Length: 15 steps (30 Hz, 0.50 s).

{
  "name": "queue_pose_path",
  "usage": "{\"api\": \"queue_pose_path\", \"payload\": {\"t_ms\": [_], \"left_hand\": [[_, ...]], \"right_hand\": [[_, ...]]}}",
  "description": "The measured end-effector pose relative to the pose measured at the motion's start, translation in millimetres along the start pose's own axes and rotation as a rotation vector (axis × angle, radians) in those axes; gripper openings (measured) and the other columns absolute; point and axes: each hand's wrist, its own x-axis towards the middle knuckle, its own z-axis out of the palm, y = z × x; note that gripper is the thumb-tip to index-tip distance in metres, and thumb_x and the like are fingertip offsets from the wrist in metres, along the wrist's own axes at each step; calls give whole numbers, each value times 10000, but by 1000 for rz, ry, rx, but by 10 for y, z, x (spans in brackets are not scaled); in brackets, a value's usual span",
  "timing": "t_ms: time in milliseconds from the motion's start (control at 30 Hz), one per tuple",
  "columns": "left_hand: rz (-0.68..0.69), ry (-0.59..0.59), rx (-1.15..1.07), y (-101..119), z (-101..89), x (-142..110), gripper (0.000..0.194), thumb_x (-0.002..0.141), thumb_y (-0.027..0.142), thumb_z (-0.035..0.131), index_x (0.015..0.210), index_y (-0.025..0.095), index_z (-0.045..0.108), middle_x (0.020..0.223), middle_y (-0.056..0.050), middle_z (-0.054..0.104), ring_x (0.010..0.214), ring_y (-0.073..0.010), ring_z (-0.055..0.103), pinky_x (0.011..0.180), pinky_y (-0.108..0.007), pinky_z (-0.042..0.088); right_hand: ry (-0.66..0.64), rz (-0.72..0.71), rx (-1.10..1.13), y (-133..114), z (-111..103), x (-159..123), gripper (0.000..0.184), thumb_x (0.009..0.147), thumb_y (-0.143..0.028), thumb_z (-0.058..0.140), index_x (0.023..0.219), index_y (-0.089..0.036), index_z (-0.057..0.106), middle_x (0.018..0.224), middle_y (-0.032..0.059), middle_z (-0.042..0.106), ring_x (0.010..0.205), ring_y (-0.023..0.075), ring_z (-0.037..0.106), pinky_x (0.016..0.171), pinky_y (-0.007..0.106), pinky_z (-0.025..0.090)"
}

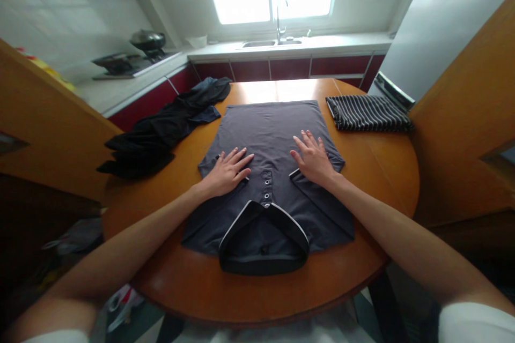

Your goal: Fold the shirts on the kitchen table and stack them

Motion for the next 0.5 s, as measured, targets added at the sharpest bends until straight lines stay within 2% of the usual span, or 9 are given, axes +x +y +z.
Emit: {"api": "queue_pose_path", "payload": {"t_ms": [100,200,367,500], "left_hand": [[25,-4,-26,71,-28,-90,596,1061,559,308,1615,341,288,1705,-34,196,1579,-309,117,1233,-637,143],[78,-16,-81,119,-88,-254,608,1069,536,304,1637,339,211,1713,-28,160,1584,-289,89,1253,-600,128],[237,-75,-212,220,-211,-753,665,1080,482,312,1659,290,46,1714,-49,152,1584,-248,103,1284,-487,157],[320,-91,-254,373,-296,-1154,715,1077,481,332,1657,260,-23,1714,-76,142,1574,-260,159,1278,-471,206]], "right_hand": [[-42,-68,46,-119,-68,-160,588,1052,-465,332,1552,-172,434,1662,154,298,1564,287,192,1237,568,209],[-89,-122,54,-189,-127,-446,580,1059,-445,333,1580,-198,390,1676,121,270,1567,270,183,1245,548,221],[-136,-164,-11,-149,-207,-1019,575,1065,-436,356,1597,-218,354,1679,95,266,1567,255,182,1248,548,237],[-166,-212,-34,-136,-283,-1351,575,1062,-426,392,1590,-199,365,1674,97,280,1558,249,218,1250,531,257]]}}
